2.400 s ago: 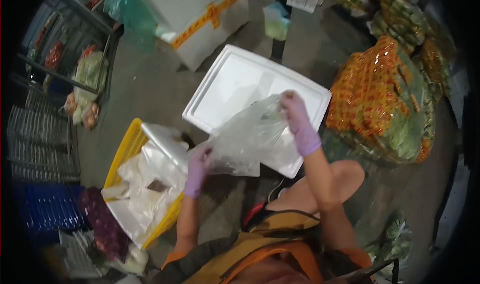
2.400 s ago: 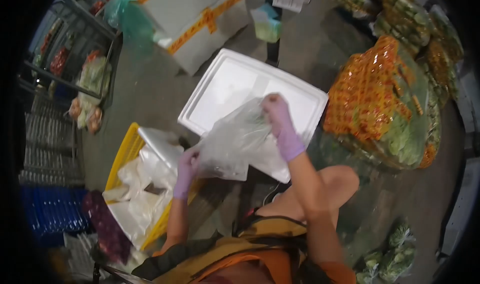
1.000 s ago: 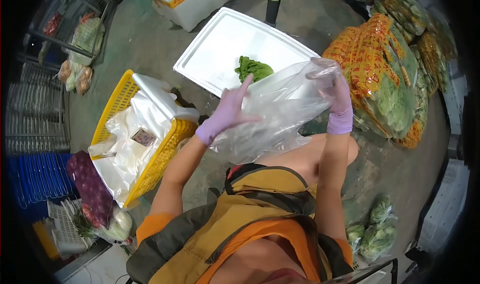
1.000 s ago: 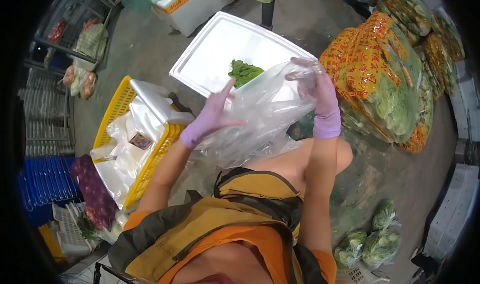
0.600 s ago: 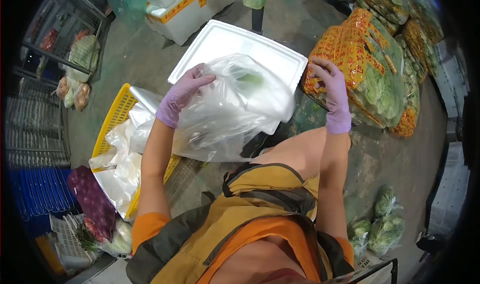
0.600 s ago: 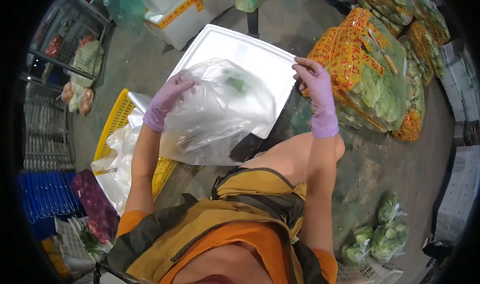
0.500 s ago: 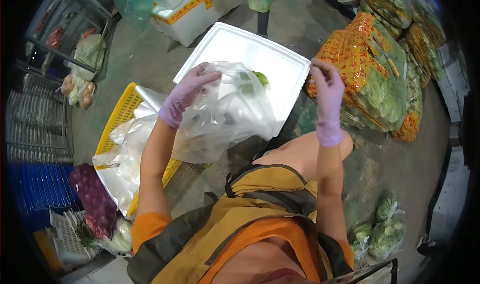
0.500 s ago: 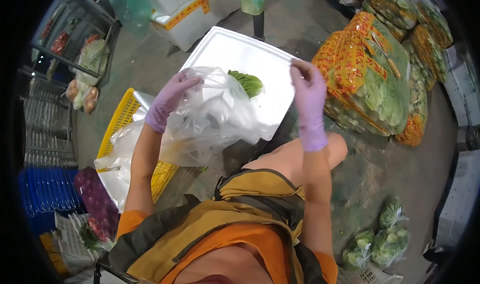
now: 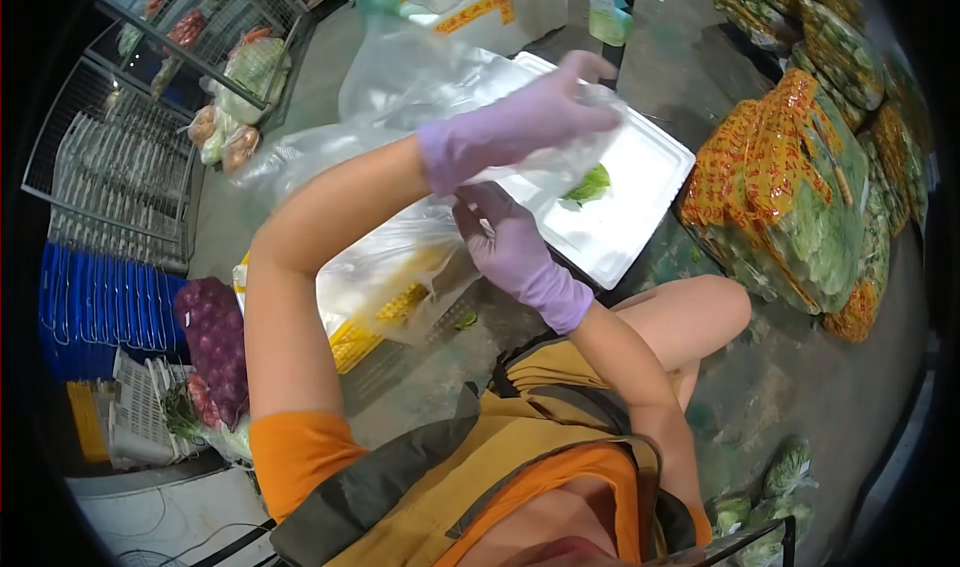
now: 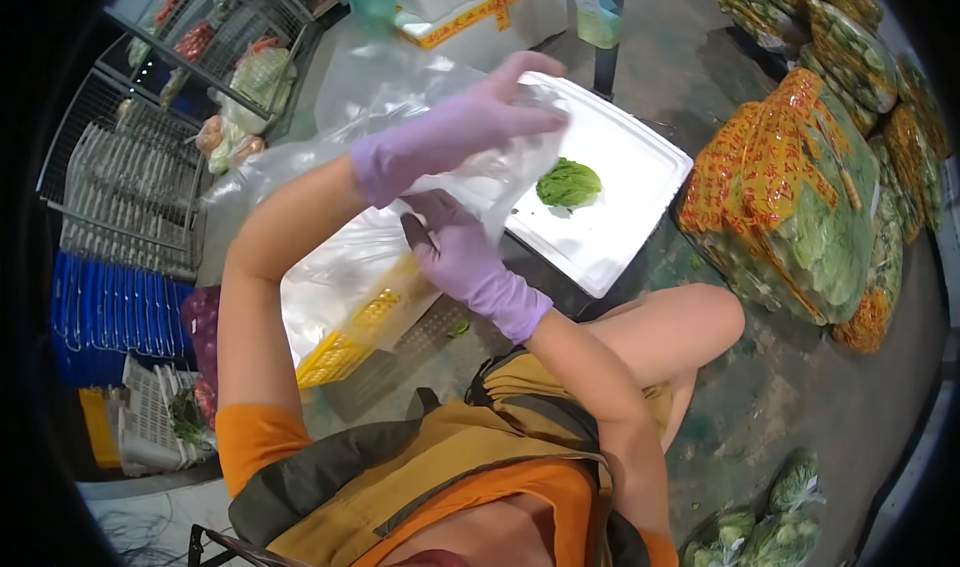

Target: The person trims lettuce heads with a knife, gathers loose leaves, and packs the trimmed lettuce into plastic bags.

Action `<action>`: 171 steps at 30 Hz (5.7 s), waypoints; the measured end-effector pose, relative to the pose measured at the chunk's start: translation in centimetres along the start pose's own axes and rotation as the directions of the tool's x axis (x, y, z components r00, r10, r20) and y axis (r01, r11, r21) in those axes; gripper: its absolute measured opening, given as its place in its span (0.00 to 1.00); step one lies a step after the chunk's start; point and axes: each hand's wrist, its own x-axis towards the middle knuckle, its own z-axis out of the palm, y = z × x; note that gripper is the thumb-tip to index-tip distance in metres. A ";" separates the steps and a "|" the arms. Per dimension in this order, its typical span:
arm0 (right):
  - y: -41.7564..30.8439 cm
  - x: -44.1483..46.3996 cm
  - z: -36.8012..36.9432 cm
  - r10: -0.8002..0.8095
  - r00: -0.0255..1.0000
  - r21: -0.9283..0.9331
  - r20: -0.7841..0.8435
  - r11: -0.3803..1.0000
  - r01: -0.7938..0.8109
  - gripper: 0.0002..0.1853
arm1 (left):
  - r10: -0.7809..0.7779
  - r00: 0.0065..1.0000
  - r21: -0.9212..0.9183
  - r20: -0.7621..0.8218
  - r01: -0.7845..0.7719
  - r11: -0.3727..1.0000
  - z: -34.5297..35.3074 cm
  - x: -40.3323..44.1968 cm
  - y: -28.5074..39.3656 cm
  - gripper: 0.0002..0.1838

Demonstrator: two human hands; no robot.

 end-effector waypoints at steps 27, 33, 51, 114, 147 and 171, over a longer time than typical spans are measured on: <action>4.0 -5.0 -19.5 0.584 0.670 -0.470 0.459 0.799 -0.375 0.12 | 0.276 0.939 0.715 -0.208 -0.047 0.697 -17.0 -3.6 -5.7 0.20; 2.0 -10.0 -19.1 0.354 0.788 0.673 -0.503 0.733 0.100 0.24 | -0.036 0.959 -0.181 0.282 0.090 0.979 -0.9 -6.7 -17.0 0.24; -7.5 -40.5 -15.6 -0.527 0.470 -0.703 -0.708 0.592 -0.394 0.21 | 0.021 0.400 -0.161 0.916 0.319 0.934 35.5 -8.7 -0.4 0.31; -8.1 -13.0 -12.4 0.594 0.750 -0.553 -0.289 0.536 -0.638 0.17 | 0.292 0.431 0.506 -0.854 0.555 0.661 -6.7 -33.2 -25.4 0.11; 8.5 -2.8 -19.1 0.596 0.733 0.507 -0.328 0.766 -0.395 0.18 | -0.377 0.911 -0.756 -0.170 0.125 0.642 9.9 -7.2 -24.5 0.25; 13.6 3.7 -6.6 0.628 0.711 -0.158 0.317 0.774 -0.614 0.08 | -0.632 0.586 -0.733 -0.507 0.092 0.674 6.5 -4.5 -22.5 0.12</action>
